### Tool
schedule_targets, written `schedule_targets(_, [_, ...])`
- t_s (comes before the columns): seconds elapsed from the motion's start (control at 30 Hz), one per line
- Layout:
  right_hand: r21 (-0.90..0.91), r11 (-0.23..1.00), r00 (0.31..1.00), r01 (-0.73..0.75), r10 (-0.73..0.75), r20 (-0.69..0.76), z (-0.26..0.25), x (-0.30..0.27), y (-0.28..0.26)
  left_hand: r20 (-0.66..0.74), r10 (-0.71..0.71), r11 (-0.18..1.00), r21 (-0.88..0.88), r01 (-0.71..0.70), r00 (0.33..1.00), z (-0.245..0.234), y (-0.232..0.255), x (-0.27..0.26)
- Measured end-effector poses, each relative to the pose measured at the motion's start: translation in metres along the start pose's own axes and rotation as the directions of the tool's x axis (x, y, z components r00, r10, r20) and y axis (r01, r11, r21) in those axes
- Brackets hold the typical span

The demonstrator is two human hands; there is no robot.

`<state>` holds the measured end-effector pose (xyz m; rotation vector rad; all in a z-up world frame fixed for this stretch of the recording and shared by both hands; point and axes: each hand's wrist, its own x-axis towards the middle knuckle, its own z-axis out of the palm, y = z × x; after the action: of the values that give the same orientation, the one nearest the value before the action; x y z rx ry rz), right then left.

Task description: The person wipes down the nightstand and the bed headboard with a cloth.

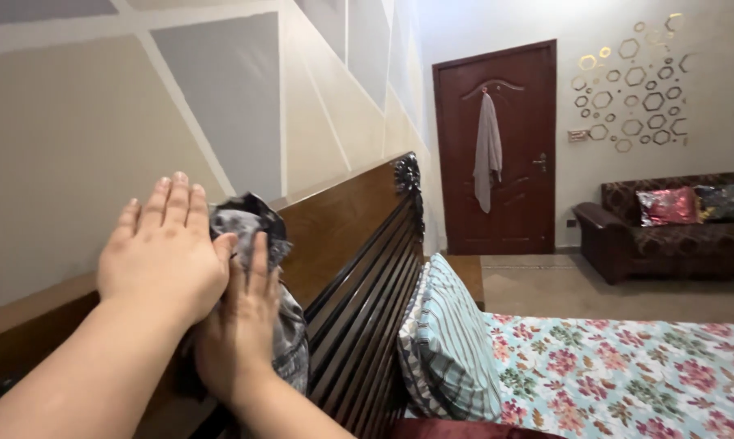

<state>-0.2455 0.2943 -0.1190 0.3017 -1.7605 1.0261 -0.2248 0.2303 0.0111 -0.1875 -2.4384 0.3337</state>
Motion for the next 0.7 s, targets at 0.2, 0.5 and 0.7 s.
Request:
schedule_targets(0.2, [-0.020, 0.995, 0.992, 0.094, -0.095, -0.082, 0.008, 0.014, -0.013, -0.083, 0.023, 0.996, 0.092, -0.016, 0.996, -0.014, -0.021, -0.016])
schedule_targets(0.5, [-0.099, 0.976, 0.979, -0.196, 0.201, 0.043, 0.003, 0.004, -0.018, -0.048, -0.040, 0.991, 0.124, 0.046, 0.998, -0.020, -0.065, -0.058])
schedule_targets(0.7, [-0.061, 0.998, 0.998, 0.018, -0.013, 0.069, -0.017, -0.021, -0.073, -0.024, -0.061, 0.992, 0.110, 0.063, 0.998, -0.032, -0.080, -0.078])
